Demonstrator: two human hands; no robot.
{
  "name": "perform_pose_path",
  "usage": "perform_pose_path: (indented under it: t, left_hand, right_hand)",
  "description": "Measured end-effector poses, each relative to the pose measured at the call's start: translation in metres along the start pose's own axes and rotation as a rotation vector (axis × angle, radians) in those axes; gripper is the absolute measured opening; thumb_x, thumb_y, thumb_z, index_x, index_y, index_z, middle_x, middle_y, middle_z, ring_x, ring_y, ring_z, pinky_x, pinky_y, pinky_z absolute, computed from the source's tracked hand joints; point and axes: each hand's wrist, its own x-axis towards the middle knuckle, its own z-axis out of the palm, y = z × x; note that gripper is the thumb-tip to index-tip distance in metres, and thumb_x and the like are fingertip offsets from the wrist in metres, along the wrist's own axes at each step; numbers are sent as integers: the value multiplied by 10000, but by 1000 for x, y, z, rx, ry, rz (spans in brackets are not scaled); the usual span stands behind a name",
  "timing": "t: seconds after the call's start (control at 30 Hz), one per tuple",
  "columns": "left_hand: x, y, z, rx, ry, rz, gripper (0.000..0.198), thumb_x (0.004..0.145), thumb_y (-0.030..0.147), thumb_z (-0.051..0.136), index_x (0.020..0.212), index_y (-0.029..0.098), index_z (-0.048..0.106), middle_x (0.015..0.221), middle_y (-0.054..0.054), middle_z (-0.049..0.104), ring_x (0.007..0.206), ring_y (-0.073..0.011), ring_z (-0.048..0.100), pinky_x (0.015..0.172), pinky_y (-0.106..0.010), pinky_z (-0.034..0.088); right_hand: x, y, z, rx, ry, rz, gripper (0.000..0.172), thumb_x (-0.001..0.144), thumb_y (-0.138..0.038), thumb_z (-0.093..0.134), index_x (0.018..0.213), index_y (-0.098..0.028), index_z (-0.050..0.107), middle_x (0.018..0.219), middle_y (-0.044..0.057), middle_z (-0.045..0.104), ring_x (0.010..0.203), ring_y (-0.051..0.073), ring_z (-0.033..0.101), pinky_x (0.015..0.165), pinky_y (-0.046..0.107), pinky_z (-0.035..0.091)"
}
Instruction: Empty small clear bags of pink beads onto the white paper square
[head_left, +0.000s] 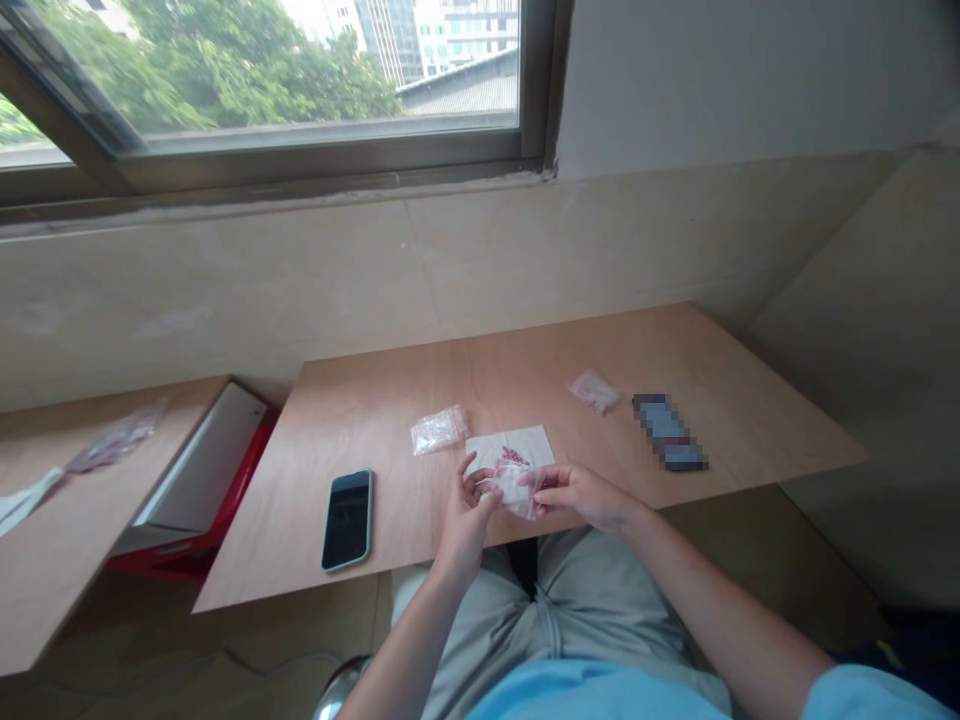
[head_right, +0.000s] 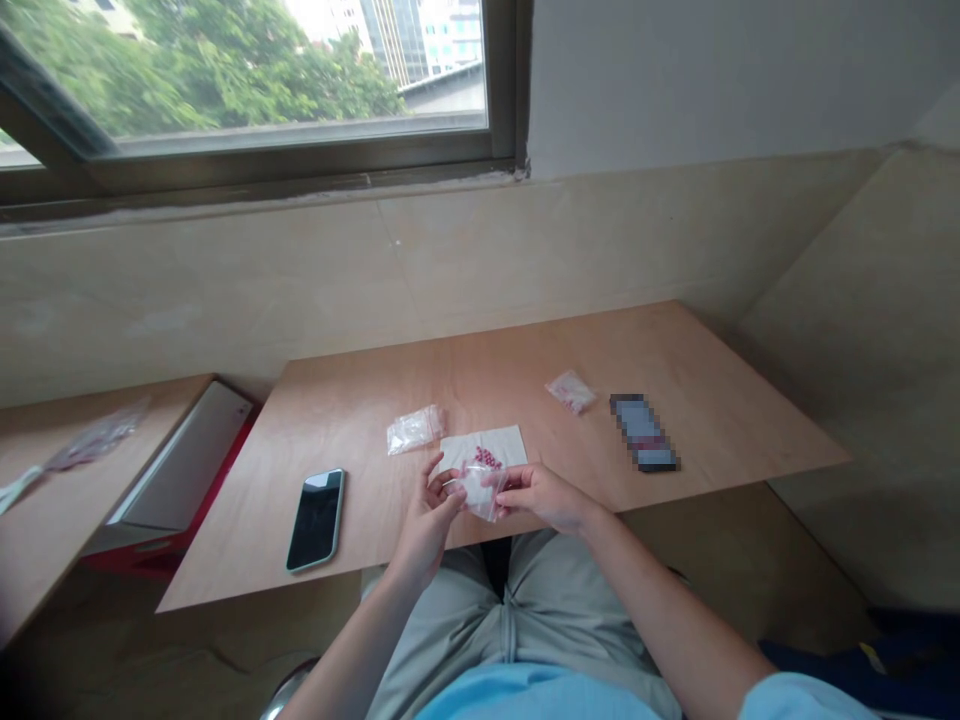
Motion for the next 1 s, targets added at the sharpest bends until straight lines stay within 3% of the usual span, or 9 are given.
perform_pose_path:
  t: [0.13,0.23,0.3,0.37,0.43,0.57,0.83,1.0]
  left_hand:
    - [12,4,-5,91,-9,115,803,766,284,801,1453,340,389,1215,-55,580,1016,-163,579,855,-294,504]
    - [14,9,-6,227,42,155,570,786,332,790,1293,268,538,1157,-56,598,1031,-174,574,856,-284,481]
    - [10,12,-4,323,16,153,353,825,375,757,1101,208,615,1042,-48,613,931,-160,579,798,-263,462]
    - [3,15,2,382,-97,111,260,878,415,700,937,175,622,875,-21,602,785,-133,554,723,-249,432]
    - [-5,17,10,400,-249,29,305,913,455,649,842,162,601,739,4,571,682,-118,516,670,-244,404]
    - [-17,13,21,358,-415,-115,392,909,523,629,775,164,545,673,8,584,640,-124,531,627,-242,392]
    - [-19,7,16,337,-411,-170,351,928,483,566,750,182,540,679,-9,604,693,-160,596,696,-277,457]
    - [-20,13,18,366,-376,-152,249,901,384,550,751,184,539,669,8,577,667,-147,559,681,-268,456]
  right_hand:
    - [5,-7,3,80,50,-39,363,721,-312,873,999,-146,707,829,23,714,723,129,638,699,259,504]
    - [4,-10,6,133,73,-31,387,695,-289,890,974,-161,654,836,13,702,746,136,645,687,256,513]
    - [2,-10,9,141,79,-19,432,694,-290,893,1002,-169,616,842,12,703,751,142,654,695,266,522]
    - [1,-9,11,120,70,-16,465,708,-301,887,1034,-175,581,820,6,704,733,144,661,699,276,528]
    - [1,-5,14,89,37,-21,461,726,-323,879,1025,-177,559,783,-5,697,707,141,663,692,276,528]
    - [2,8,16,64,-50,-5,432,755,-379,856,976,-175,546,760,-8,688,688,141,670,647,255,519]
    - [-3,15,12,44,-126,-6,418,775,-335,846,1031,-178,556,808,17,720,748,168,712,688,279,553]
    - [-2,13,13,55,-96,-15,416,784,-353,836,1052,-181,569,862,17,724,777,168,720,748,313,577]
